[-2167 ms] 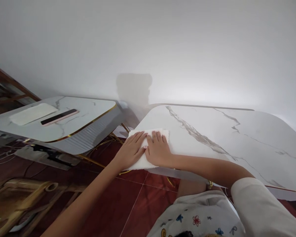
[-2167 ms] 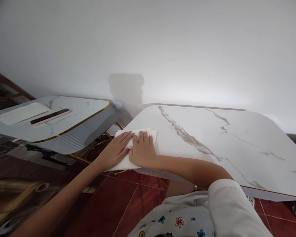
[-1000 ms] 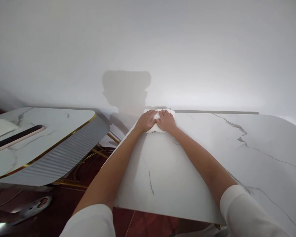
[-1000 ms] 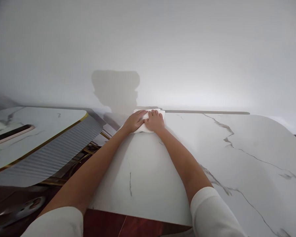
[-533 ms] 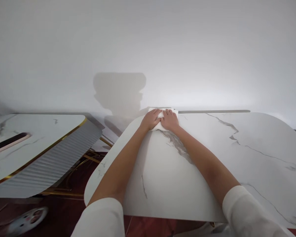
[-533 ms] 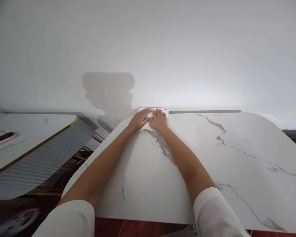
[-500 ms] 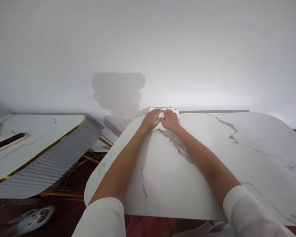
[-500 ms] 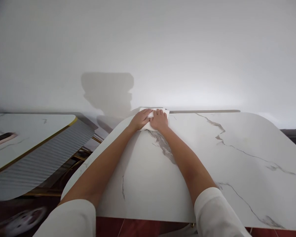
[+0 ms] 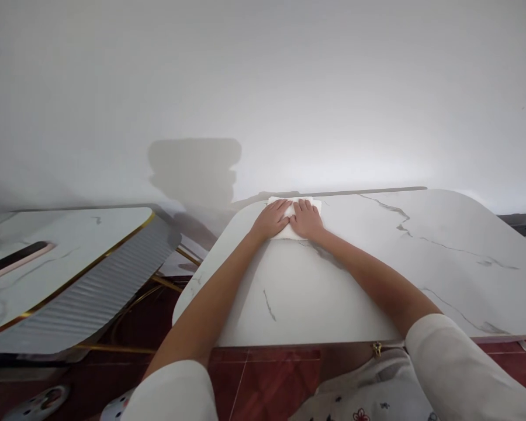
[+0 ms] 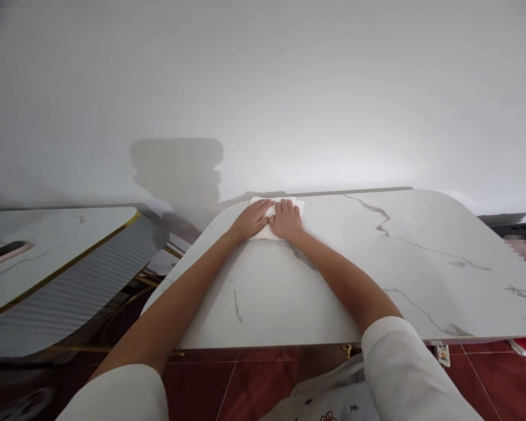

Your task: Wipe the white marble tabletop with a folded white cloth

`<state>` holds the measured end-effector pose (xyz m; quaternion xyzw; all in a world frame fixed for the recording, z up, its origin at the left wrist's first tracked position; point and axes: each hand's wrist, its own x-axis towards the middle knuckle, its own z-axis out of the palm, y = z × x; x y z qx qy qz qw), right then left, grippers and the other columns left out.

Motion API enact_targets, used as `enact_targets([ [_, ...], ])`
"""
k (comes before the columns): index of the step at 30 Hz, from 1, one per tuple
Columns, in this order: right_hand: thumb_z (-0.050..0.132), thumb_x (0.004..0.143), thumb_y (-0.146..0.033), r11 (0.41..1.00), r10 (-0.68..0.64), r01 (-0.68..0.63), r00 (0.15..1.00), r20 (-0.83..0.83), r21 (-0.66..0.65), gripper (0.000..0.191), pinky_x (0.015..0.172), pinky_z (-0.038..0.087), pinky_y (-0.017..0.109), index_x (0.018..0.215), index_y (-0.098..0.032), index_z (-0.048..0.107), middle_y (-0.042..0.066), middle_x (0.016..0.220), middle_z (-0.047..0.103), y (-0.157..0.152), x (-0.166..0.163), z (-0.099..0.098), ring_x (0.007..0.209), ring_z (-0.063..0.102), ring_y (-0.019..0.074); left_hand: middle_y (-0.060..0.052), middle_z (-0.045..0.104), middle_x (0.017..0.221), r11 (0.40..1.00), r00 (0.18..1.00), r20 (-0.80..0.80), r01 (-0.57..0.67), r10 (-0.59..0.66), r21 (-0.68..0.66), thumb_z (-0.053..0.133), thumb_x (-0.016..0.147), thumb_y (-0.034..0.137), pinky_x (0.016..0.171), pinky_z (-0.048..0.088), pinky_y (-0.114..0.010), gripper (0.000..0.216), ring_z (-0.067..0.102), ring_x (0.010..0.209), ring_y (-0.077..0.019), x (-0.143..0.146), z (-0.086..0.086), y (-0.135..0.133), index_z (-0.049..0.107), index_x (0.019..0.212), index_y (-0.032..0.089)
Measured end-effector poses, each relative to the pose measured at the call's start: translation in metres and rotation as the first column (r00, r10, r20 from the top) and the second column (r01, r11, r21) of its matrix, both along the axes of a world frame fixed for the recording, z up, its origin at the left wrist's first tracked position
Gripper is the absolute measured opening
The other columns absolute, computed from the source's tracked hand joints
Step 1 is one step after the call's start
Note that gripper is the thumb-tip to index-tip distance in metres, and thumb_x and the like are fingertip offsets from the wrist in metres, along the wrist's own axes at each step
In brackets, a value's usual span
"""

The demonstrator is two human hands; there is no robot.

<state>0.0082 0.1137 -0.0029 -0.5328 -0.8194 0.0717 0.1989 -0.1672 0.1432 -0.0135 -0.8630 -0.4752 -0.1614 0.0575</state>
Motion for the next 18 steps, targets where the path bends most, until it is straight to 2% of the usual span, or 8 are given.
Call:
enact_targets([
  [10,0.031,0.1,-0.026,1.0,0.001,-0.001,1.0,0.028,-0.007,0.056,0.118,0.024,0.044,0.151,-0.004,0.035,0.016,0.16,0.033,-0.057,-0.001,0.005,0.148,0.026,0.0313,-0.016,0.046,0.15,1.0,1.0,-0.02,0.016,-0.015,0.015,0.031,0.095,0.038,0.119,0.03,-0.047,0.056,0.039,0.141,-0.0287,0.0,0.002,-0.058,0.043,0.143,0.011],
  [18,0.035,0.1,-0.029,0.999,0.029,-0.03,0.999,0.026,0.037,0.057,0.117,0.025,0.05,0.151,-0.006,0.036,0.02,0.159,0.034,-0.127,-0.006,0.003,0.147,0.028,0.0343,-0.016,0.042,0.153,1.0,0.999,-0.025,0.021,-0.02,0.014,0.028,0.098,0.044,0.12,0.029,-0.049,0.059,0.036,0.144,-0.0295,-0.012,0.001,-0.13,0.038,0.147,0.013],
])
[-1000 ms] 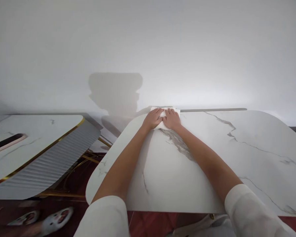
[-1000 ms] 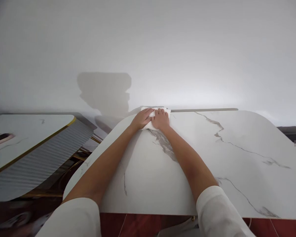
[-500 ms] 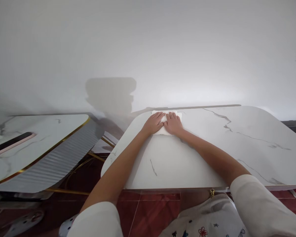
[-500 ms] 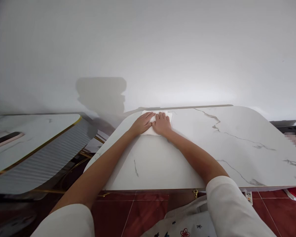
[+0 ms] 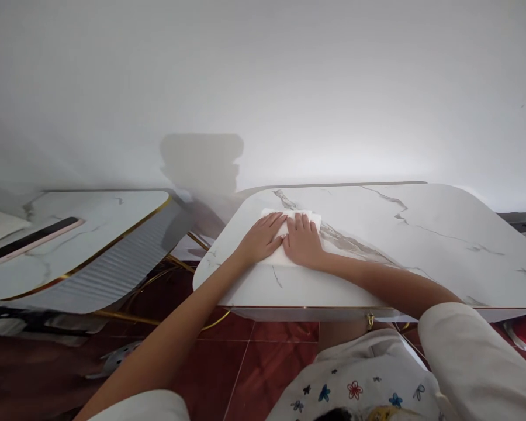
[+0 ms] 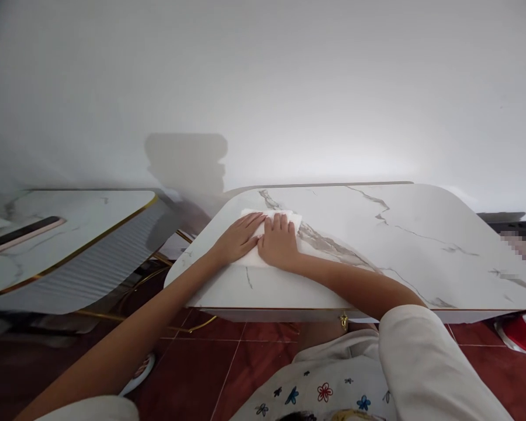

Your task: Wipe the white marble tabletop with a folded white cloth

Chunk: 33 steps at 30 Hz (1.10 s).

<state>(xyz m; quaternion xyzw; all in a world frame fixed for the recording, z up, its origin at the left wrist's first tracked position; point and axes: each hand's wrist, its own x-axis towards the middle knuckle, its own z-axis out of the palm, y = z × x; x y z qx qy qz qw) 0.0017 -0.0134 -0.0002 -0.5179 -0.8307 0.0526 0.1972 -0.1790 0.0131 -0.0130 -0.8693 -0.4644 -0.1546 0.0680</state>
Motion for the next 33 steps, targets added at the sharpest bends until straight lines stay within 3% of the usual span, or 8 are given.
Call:
enact_targets([
  [10,0.04,0.099,-0.029,0.988,0.148,-0.148,0.989,-0.004,-0.039,0.059,0.117,0.023,0.054,0.151,-0.002,0.036,0.024,0.16,0.029,-0.07,0.004,0.007,0.148,0.024,0.0379,-0.016,0.042,0.154,0.995,0.994,-0.042,-0.103,0.103,-0.009,0.031,0.097,0.042,0.119,0.03,-0.049,0.059,0.037,0.144,-0.029,-0.003,0.001,-0.088,0.036,0.149,0.013],
  [19,0.04,0.099,-0.028,0.982,0.184,-0.184,0.983,-0.004,-0.037,0.057,0.118,0.024,0.054,0.151,-0.004,0.037,0.023,0.16,0.03,-0.092,0.041,0.002,0.149,0.024,0.0371,-0.017,0.043,0.153,0.989,0.989,-0.037,-0.145,0.144,-0.006,0.035,0.094,0.037,0.118,0.032,-0.05,0.059,0.037,0.143,-0.0312,0.039,0.001,-0.118,0.04,0.146,0.011],
  [25,0.039,0.098,-0.027,0.988,0.142,-0.139,0.989,0.047,-0.067,0.057,0.119,0.023,0.051,0.152,-0.006,0.038,0.02,0.161,0.03,-0.072,0.063,0.004,0.149,0.025,0.0355,-0.015,0.042,0.155,0.986,0.987,-0.021,-0.16,0.159,-0.052,0.037,0.092,0.035,0.119,0.031,-0.05,0.058,0.035,0.145,-0.0304,0.066,0.004,-0.095,0.041,0.146,0.014],
  [33,0.036,0.098,-0.025,0.998,0.056,-0.055,0.997,0.061,-0.003,0.055,0.117,0.025,0.047,0.149,-0.007,0.04,0.018,0.159,0.035,0.006,0.061,0.003,0.146,0.029,0.0335,-0.016,0.043,0.153,0.988,0.989,0.016,-0.143,0.144,-0.064,0.039,0.092,0.035,0.12,0.028,-0.047,0.059,0.036,0.144,-0.0292,0.071,0.004,-0.006,0.044,0.145,0.009],
])
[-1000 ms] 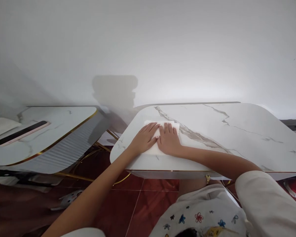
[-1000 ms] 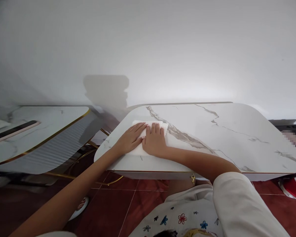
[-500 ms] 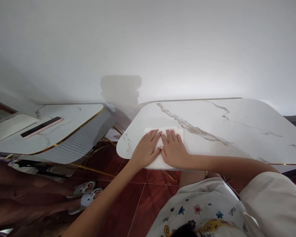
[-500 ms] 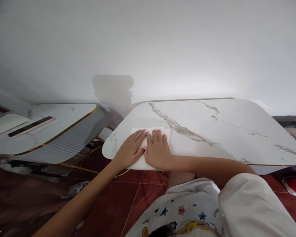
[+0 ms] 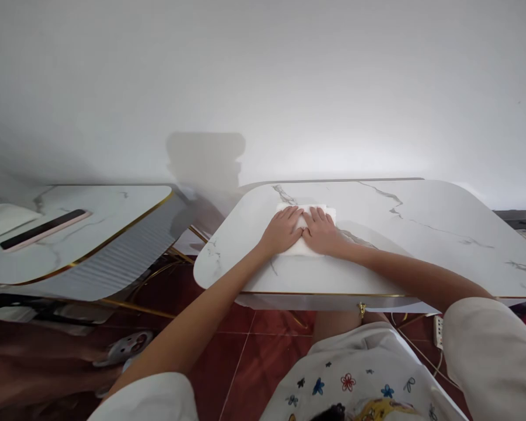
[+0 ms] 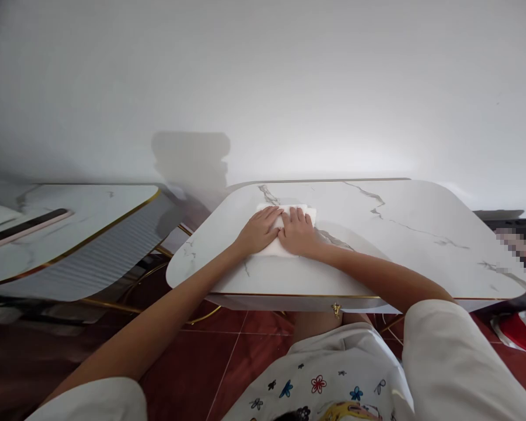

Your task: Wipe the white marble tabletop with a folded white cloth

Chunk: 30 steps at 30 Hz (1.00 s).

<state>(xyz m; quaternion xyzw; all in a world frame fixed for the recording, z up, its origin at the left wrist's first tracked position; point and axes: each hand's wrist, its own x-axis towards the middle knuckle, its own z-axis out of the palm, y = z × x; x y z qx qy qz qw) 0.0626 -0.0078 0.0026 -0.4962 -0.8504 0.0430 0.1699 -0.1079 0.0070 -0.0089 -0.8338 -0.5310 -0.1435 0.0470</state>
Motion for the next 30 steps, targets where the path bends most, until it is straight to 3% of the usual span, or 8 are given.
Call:
enact_targets([
  [7,0.031,0.099,-0.027,1.0,-0.003,0.003,1.0,0.026,-0.017,0.055,0.115,0.026,0.043,0.15,-0.009,0.039,0.016,0.159,0.035,0.069,-0.004,0.004,0.146,0.028,0.0292,-0.012,0.049,0.15,1.0,0.998,0.062,0.008,-0.009,0.02,0.04,0.09,0.033,0.119,0.03,-0.046,0.056,0.04,0.141,-0.0264,-0.004,-0.002,0.076,0.047,0.142,0.015],
  [13,0.03,0.099,-0.026,1.0,-0.005,0.005,0.999,0.044,0.0,0.055,0.115,0.026,0.042,0.151,-0.01,0.038,0.014,0.159,0.036,0.114,-0.01,0.003,0.146,0.029,0.0281,-0.011,0.05,0.148,1.0,0.995,0.097,-0.008,0.006,0.02,0.042,0.089,0.031,0.119,0.03,-0.047,0.055,0.041,0.14,-0.0269,-0.01,-0.004,0.12,0.049,0.141,0.016],
  [22,0.032,0.099,-0.026,1.0,0.008,-0.009,0.999,0.043,0.021,0.055,0.115,0.026,0.043,0.151,-0.009,0.038,0.016,0.158,0.037,0.166,-0.018,0.001,0.145,0.029,0.0303,-0.013,0.049,0.147,0.999,0.997,0.074,-0.033,0.031,0.034,0.04,0.089,0.027,0.117,0.031,-0.048,0.054,0.041,0.138,-0.0281,-0.013,-0.005,0.167,0.047,0.141,0.016],
  [30,0.03,0.099,-0.025,1.0,-0.019,0.019,0.999,0.032,0.014,0.055,0.116,0.025,0.045,0.151,-0.008,0.037,0.017,0.158,0.036,0.185,0.004,-0.003,0.145,0.029,0.0307,-0.014,0.052,0.143,0.999,0.999,0.035,0.015,-0.016,0.028,0.037,0.092,0.024,0.115,0.031,-0.046,0.05,0.043,0.136,-0.0279,0.012,0.001,0.183,0.046,0.14,0.015],
])
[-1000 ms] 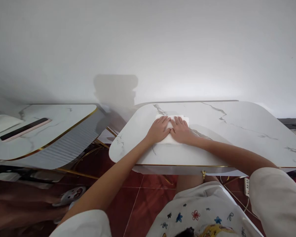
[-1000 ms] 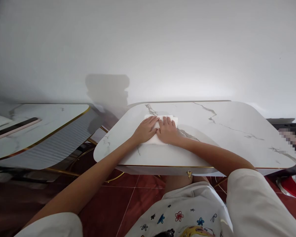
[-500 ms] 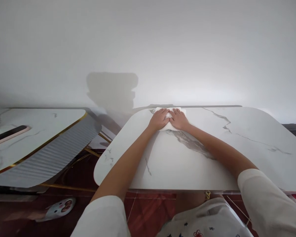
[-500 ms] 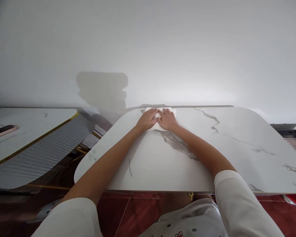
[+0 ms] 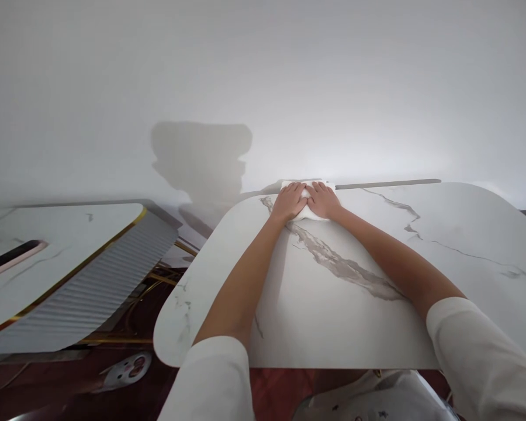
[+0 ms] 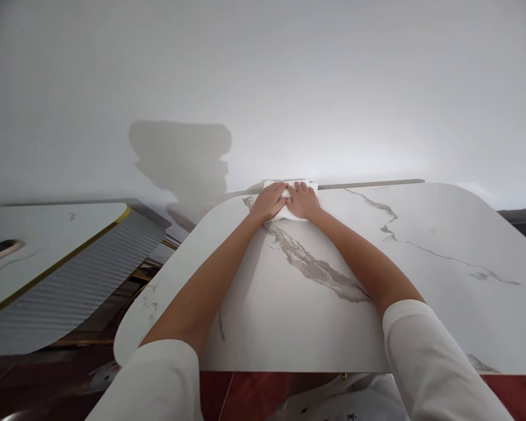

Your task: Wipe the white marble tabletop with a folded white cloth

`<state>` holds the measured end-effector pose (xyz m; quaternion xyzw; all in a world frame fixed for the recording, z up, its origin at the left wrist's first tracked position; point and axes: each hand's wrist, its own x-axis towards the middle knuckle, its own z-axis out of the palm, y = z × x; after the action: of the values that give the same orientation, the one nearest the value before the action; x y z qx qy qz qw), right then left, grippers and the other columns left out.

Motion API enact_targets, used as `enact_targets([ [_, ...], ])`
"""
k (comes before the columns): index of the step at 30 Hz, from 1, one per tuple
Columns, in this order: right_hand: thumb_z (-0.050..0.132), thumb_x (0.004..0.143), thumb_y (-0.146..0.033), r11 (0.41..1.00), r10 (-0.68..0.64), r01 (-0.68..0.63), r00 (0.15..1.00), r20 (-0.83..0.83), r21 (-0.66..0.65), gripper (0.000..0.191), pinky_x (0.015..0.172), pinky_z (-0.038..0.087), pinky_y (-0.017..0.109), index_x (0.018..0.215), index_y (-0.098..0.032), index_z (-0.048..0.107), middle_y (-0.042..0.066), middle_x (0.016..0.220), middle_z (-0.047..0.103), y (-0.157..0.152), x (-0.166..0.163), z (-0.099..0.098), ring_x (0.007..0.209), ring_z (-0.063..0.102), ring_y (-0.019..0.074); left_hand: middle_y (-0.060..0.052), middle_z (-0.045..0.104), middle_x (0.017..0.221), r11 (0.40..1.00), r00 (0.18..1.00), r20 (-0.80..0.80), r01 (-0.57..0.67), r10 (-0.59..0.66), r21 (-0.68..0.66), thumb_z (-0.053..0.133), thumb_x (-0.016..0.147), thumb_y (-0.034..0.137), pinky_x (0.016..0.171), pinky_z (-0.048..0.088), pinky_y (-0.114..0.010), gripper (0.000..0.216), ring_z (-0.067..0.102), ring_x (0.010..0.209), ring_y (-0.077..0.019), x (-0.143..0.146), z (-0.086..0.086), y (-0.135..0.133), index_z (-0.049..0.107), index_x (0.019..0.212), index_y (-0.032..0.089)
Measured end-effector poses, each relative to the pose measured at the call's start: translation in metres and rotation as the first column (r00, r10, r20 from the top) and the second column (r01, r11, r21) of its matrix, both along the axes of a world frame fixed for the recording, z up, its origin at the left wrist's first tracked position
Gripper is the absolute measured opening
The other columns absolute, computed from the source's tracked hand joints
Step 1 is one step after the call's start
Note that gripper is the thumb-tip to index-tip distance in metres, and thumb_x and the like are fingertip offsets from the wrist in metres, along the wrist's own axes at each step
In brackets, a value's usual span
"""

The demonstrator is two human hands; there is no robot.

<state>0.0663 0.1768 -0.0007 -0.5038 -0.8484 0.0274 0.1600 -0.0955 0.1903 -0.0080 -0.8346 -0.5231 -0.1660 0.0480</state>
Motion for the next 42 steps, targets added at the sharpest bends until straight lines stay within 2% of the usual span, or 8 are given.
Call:
enact_targets([
  [5,0.029,0.099,-0.024,0.999,-0.032,0.032,0.999,0.009,0.006,0.055,0.116,0.025,0.043,0.152,-0.01,0.037,0.015,0.158,0.037,-0.003,0.017,0.0,0.145,0.029,0.0293,-0.016,0.048,0.148,1.0,1.0,-0.013,-0.016,0.016,-0.002,0.038,0.092,0.024,0.117,0.029,-0.045,0.052,0.039,0.139,-0.029,0.019,0.0,-0.002,0.045,0.142,0.011],
  [11,0.028,0.1,-0.025,0.997,-0.077,0.077,0.997,0.017,0.008,0.056,0.115,0.025,0.045,0.153,-0.009,0.035,0.017,0.16,0.033,-0.019,0.023,0.0,0.147,0.027,0.0318,-0.015,0.044,0.152,1.0,1.0,0.016,-0.005,0.005,-0.025,0.038,0.092,0.025,0.119,0.027,-0.047,0.054,0.036,0.143,-0.0276,0.027,0.0,-0.013,0.043,0.144,0.014],
  [24,0.029,0.1,-0.026,0.993,-0.116,0.116,0.993,0.025,0.002,0.055,0.115,0.026,0.044,0.152,-0.009,0.037,0.017,0.16,0.034,-0.089,0.029,0.002,0.147,0.027,0.0309,-0.012,0.043,0.154,0.998,0.998,-0.023,0.053,-0.053,-0.023,0.037,0.093,0.029,0.12,0.026,-0.046,0.055,0.035,0.144,-0.0281,0.03,-0.002,-0.07,0.042,0.146,0.016],
  [29,0.031,0.1,-0.026,0.994,-0.11,0.11,0.993,0.032,0.018,0.054,0.115,0.027,0.046,0.151,-0.008,0.038,0.018,0.159,0.034,-0.124,0.029,0.001,0.146,0.029,0.0324,-0.013,0.044,0.152,0.997,0.997,-0.015,0.069,-0.069,-0.021,0.037,0.092,0.03,0.118,0.028,-0.048,0.055,0.037,0.142,-0.0288,0.028,-0.001,-0.106,0.043,0.145,0.015],
  [39,0.036,0.099,-0.025,0.996,-0.055,0.056,0.998,-0.008,0.075,0.053,0.115,0.029,0.049,0.148,-0.006,0.043,0.022,0.156,0.038,-0.213,0.019,0.0,0.144,0.033,0.0358,-0.015,0.042,0.154,0.999,0.999,-0.039,0.037,-0.038,-0.023,0.035,0.094,0.035,0.119,0.029,-0.049,0.057,0.035,0.144,-0.0304,0.012,-0.003,-0.2,0.042,0.146,0.013],
  [42,0.036,0.099,-0.025,0.998,-0.03,0.03,0.999,-0.012,0.064,0.053,0.115,0.028,0.051,0.148,-0.007,0.042,0.022,0.157,0.037,-0.235,0.015,0.0,0.145,0.033,0.0358,-0.013,0.042,0.154,0.999,0.998,-0.04,0.042,-0.042,-0.014,0.036,0.094,0.036,0.119,0.029,-0.049,0.056,0.035,0.145,-0.0299,0.005,-0.003,-0.225,0.041,0.147,0.015],
])
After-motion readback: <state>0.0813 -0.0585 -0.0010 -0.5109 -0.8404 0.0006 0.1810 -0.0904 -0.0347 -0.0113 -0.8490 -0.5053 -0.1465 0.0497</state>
